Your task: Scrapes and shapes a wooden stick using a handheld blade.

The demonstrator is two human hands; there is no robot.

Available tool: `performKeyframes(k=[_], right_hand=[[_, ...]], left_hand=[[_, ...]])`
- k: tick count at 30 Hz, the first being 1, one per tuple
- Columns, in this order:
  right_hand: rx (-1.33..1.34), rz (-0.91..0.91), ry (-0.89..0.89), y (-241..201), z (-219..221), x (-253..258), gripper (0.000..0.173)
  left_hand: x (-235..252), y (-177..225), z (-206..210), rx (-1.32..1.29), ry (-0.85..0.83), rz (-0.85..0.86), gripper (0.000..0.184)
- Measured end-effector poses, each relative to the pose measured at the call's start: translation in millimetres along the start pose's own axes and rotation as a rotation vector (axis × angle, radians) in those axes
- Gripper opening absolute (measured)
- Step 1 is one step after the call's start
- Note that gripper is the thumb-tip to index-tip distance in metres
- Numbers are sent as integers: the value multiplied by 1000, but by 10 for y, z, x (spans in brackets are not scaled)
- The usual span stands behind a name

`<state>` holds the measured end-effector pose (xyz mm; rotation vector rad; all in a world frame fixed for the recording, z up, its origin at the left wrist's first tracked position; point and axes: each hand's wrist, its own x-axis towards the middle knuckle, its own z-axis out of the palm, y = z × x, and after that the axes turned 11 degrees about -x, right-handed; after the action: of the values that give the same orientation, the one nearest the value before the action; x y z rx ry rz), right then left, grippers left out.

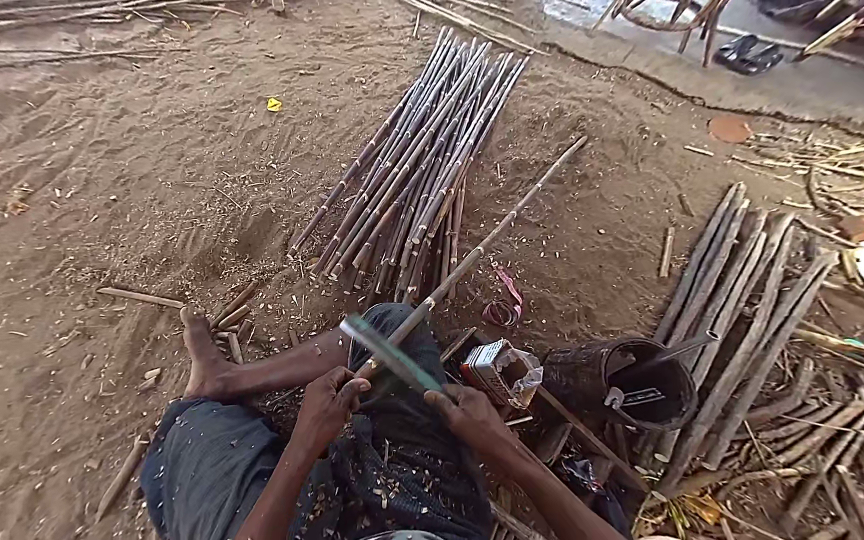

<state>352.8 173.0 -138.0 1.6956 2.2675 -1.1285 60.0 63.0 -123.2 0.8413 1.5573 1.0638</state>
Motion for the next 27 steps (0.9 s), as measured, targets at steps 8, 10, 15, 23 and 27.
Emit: performKeyframes(k=[8, 10, 15, 23, 27], right_hand=[[-28, -32, 64, 68, 204, -85, 59], [62, 55, 80, 109, 120, -1, 58], [-64, -87, 34, -63, 217, -107, 59], [-65, -86, 28, -102, 190, -79, 58], [99, 84, 94, -44, 77, 124, 61]], left_hand=[[6, 94, -37, 115, -8, -34, 40], [9, 58, -41, 74, -25, -38, 42], [20, 61, -121, 14, -40, -65, 40], [57, -6, -111, -78, -81, -44, 45], [81, -36, -73, -103, -47, -41, 51]])
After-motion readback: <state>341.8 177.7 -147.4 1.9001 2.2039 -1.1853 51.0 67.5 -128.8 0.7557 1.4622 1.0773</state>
